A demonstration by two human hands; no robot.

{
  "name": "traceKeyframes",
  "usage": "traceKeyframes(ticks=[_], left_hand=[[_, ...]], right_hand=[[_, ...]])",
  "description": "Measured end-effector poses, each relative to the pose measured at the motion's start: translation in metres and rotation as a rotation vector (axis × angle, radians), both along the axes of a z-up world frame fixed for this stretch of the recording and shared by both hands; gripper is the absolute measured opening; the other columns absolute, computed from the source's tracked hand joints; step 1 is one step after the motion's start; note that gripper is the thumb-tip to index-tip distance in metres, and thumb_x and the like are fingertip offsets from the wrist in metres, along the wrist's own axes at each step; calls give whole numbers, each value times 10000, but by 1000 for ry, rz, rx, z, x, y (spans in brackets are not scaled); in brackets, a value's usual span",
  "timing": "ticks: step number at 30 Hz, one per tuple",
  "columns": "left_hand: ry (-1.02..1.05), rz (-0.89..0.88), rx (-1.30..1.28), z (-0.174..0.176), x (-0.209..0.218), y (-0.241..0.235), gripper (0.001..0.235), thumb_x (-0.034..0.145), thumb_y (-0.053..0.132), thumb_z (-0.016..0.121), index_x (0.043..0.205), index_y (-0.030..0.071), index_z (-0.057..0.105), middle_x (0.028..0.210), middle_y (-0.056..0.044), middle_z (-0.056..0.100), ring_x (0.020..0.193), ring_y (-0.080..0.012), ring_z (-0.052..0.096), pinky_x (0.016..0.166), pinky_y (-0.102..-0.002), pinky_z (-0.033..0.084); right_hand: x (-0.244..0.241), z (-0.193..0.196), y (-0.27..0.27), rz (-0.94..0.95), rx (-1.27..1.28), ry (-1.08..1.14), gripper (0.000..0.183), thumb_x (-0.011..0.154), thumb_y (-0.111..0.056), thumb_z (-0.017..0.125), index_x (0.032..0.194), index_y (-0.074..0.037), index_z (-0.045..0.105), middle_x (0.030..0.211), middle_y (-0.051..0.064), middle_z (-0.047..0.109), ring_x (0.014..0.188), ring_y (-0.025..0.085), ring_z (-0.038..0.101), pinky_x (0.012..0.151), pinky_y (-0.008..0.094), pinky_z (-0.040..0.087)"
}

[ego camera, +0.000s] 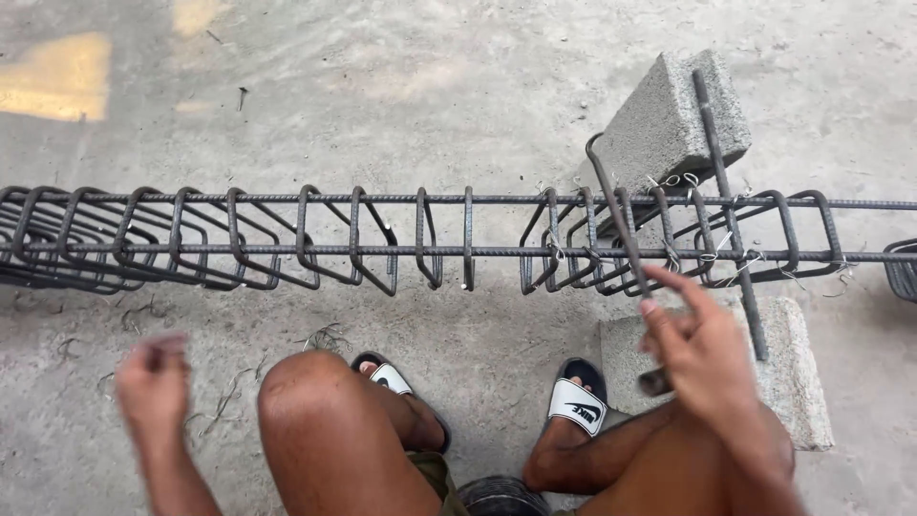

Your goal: Tying rebar intersections together using wire ties and a manual twisting tool

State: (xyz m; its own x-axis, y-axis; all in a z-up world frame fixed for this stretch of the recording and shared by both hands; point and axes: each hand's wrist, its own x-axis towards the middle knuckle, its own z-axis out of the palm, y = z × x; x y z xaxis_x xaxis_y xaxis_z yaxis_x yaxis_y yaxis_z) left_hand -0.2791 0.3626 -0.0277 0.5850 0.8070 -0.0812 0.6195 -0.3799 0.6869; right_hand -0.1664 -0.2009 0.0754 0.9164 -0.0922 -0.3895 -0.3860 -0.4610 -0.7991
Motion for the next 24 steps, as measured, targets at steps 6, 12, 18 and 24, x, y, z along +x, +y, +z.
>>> traceKeyframes(ticks=[6,12,18,24], left_hand=[[-412,-562,340,195,138,-136,265,990,-139,594,1211,-15,672,1055,-145,709,761,-183,621,582,-303,489],[-560,-918,250,145,235,-227,148,927,-33,634,1063,17,661,931,-117,714,620,-137,625,492,-239,541],[-483,-891,109,137,246,-222,165,925,-31,611,1066,9,686,868,-109,709,564,-136,605,445,-229,507],[-481,-799,111,124,257,-225,131,902,-6,666,1028,28,666,915,-141,741,668,-188,733,524,-259,630]], right_hand=[[-49,-69,97,-37,382,-160,489,963,-96,589,1447,-89,523,503,31,577,365,131,518,366,306,628],[-34,-91,184,-7,473,-146,436,974,-78,587,1408,-50,552,528,16,598,426,109,527,412,270,493],[-25,-111,199,-45,508,-127,428,976,-87,597,1393,-14,530,590,29,598,433,127,571,386,291,596],[-13,-117,197,-200,577,-151,410,969,-98,624,1357,9,541,594,16,537,474,86,525,449,274,585]])
